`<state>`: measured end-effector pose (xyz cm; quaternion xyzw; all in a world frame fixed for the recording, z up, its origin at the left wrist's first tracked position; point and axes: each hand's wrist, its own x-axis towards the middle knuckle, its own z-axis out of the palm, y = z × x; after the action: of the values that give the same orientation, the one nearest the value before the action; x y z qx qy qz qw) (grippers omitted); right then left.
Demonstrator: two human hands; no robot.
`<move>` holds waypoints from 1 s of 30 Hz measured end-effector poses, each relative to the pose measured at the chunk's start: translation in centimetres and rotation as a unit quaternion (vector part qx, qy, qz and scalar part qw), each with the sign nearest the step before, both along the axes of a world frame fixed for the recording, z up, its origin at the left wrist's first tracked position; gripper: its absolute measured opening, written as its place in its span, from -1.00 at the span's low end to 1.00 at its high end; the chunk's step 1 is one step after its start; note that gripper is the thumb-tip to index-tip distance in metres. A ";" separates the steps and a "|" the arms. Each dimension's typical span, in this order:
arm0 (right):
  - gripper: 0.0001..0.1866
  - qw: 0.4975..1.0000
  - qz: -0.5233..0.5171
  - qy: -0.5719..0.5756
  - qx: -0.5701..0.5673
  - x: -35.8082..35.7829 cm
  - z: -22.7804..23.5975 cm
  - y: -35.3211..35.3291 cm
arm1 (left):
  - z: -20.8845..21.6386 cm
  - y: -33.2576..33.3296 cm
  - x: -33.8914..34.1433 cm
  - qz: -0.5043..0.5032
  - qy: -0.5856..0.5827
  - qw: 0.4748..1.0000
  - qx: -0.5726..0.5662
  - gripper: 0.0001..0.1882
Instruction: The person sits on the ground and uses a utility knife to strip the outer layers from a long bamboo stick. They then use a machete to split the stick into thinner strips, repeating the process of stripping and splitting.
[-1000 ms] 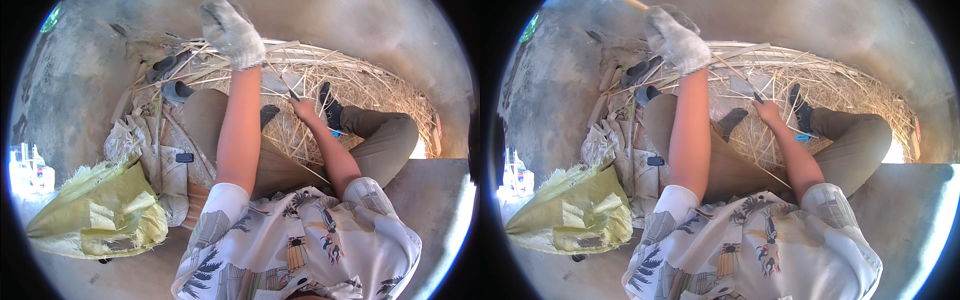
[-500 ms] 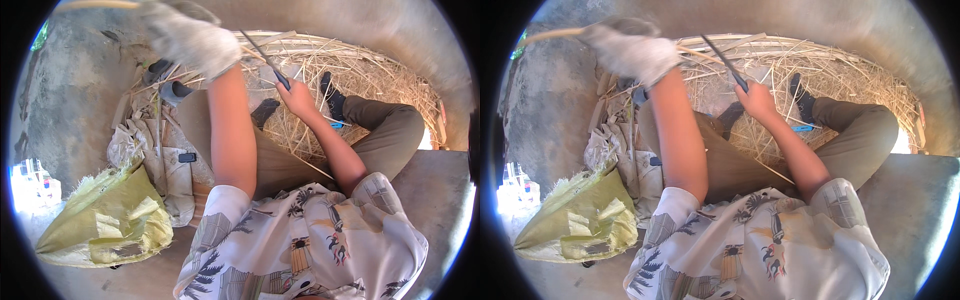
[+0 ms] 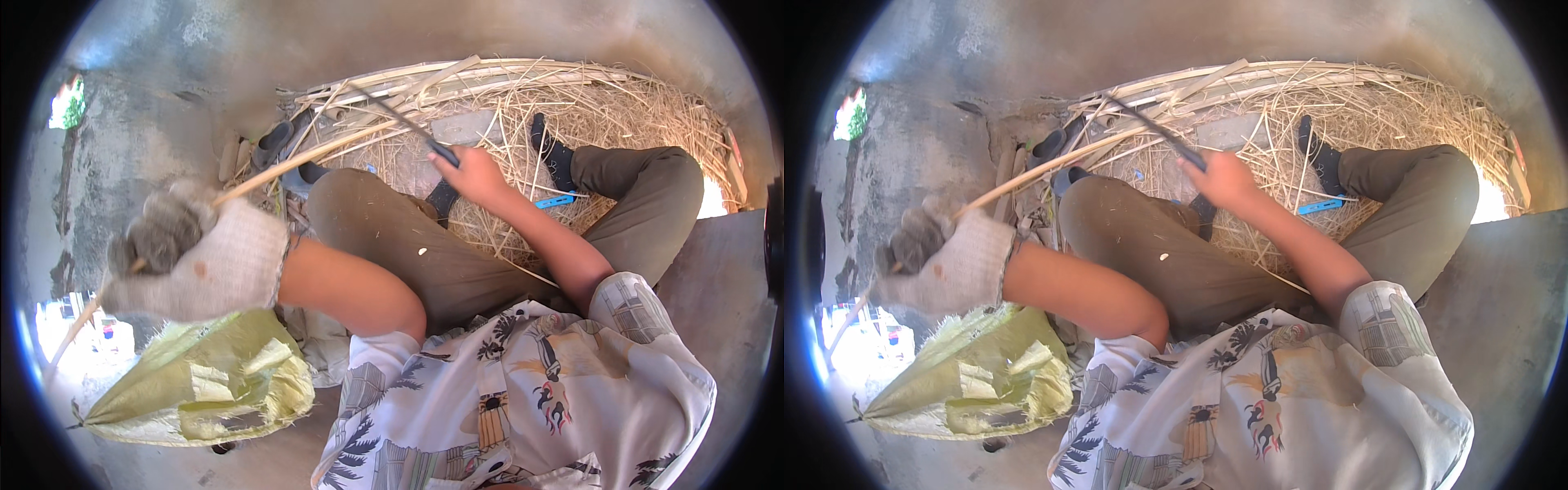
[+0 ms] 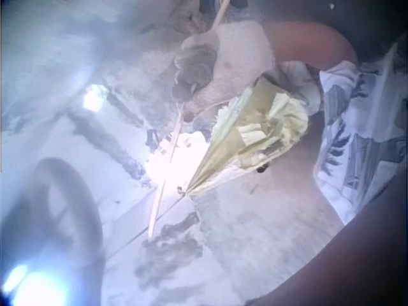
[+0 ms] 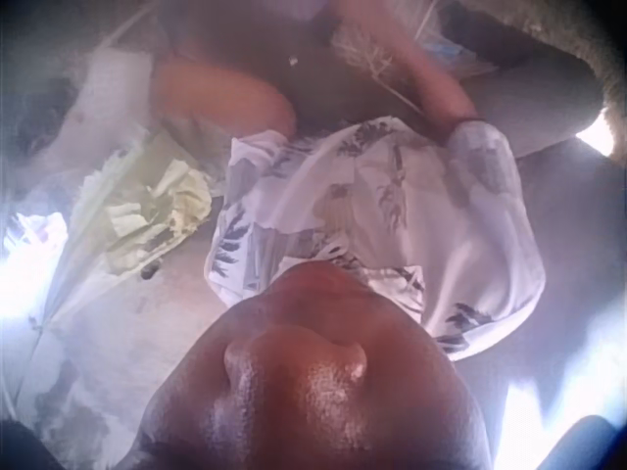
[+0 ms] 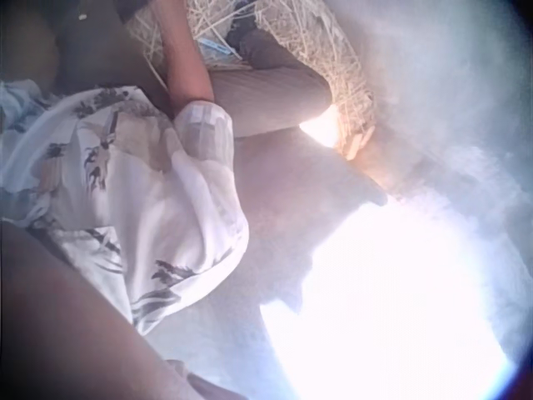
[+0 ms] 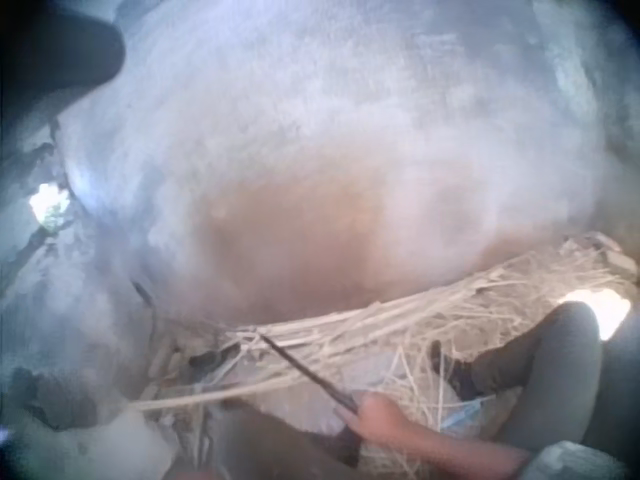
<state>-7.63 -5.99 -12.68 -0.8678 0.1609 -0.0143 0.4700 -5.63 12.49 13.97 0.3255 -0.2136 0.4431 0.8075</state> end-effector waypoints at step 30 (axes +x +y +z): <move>-0.68 0.723 -0.381 0.116 0.564 1.7 -11.6 -5.9 | -10.5 -12.0 8.9 -0.014 0.262 0.924 0.277 -0.39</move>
<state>-5.93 -11.85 -24.31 -0.3031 0.5096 0.0023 0.8052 3.27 0.47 3.45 0.6380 -0.1132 0.2534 0.7183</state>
